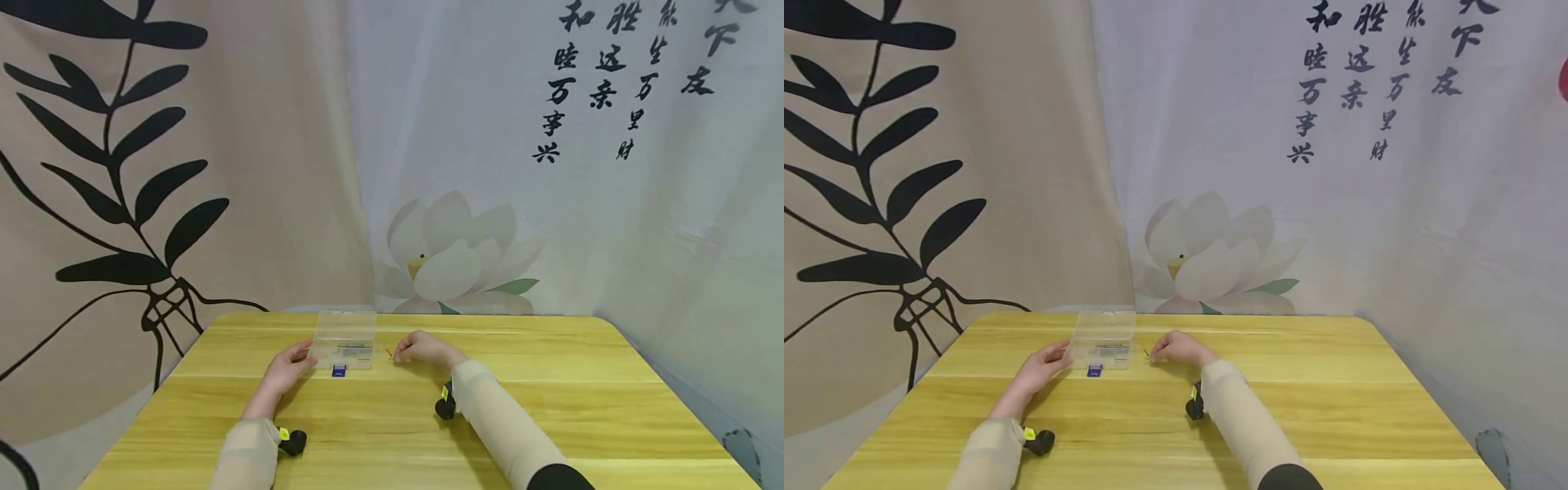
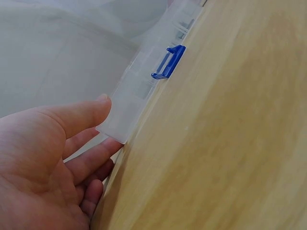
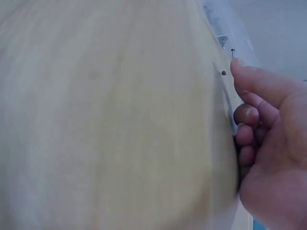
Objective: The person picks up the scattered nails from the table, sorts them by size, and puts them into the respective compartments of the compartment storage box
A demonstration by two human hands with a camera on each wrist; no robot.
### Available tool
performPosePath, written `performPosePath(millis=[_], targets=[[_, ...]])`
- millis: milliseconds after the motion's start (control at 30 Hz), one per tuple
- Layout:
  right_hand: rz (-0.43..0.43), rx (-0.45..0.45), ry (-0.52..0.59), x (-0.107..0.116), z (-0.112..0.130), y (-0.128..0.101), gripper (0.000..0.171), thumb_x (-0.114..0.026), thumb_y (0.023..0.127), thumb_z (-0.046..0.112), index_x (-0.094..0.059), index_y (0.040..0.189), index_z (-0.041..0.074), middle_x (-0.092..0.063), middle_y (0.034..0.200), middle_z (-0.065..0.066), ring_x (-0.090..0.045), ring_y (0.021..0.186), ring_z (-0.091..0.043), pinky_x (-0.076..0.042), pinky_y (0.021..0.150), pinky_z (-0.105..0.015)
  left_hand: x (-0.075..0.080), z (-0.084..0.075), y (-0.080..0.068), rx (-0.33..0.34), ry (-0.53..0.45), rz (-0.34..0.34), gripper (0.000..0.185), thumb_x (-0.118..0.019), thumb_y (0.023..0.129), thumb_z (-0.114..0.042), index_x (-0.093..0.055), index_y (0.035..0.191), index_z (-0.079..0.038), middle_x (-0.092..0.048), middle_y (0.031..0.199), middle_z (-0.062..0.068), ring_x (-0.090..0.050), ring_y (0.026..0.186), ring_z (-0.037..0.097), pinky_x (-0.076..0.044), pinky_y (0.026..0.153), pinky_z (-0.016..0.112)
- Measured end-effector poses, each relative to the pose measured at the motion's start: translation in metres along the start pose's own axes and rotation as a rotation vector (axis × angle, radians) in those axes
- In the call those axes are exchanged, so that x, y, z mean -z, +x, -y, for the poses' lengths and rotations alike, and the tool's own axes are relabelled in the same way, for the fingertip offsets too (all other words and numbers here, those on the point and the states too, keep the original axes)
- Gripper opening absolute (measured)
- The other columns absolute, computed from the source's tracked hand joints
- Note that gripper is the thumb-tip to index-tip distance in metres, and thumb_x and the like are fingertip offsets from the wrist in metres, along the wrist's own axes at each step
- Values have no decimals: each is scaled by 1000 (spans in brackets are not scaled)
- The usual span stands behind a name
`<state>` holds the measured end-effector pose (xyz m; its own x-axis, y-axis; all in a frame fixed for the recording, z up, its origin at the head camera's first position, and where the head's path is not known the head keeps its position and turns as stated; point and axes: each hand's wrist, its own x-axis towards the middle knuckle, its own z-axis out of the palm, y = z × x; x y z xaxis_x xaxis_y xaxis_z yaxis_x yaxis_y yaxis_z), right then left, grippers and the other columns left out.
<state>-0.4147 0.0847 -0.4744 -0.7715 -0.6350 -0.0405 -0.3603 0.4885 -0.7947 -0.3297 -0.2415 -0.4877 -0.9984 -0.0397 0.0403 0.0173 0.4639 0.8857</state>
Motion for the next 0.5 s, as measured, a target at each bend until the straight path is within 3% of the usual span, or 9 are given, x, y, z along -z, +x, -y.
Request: performPosePath(millis=[300, 500], targets=[[55, 10, 10, 12, 4, 2, 14, -62, 92, 9, -73, 97, 1, -65, 83, 3, -50, 72, -9, -44, 70, -24, 2, 1, 0, -3, -1, -2, 54, -60, 97, -19, -43, 145, -2, -49, 136, 27, -44, 125, 42, -36, 102, 56], [71, 17, 95, 21, 11, 5, 17, -59, 94, 8, -69, 99, -5, -60, 81, -1, -48, 71, -16, -43, 70, -33, 2, 1, -1, -8, -7, -7, 54, -61, 97, -18, -43, 145, -2, -50, 135, 27, -45, 125, 42, -37, 102, 55]])
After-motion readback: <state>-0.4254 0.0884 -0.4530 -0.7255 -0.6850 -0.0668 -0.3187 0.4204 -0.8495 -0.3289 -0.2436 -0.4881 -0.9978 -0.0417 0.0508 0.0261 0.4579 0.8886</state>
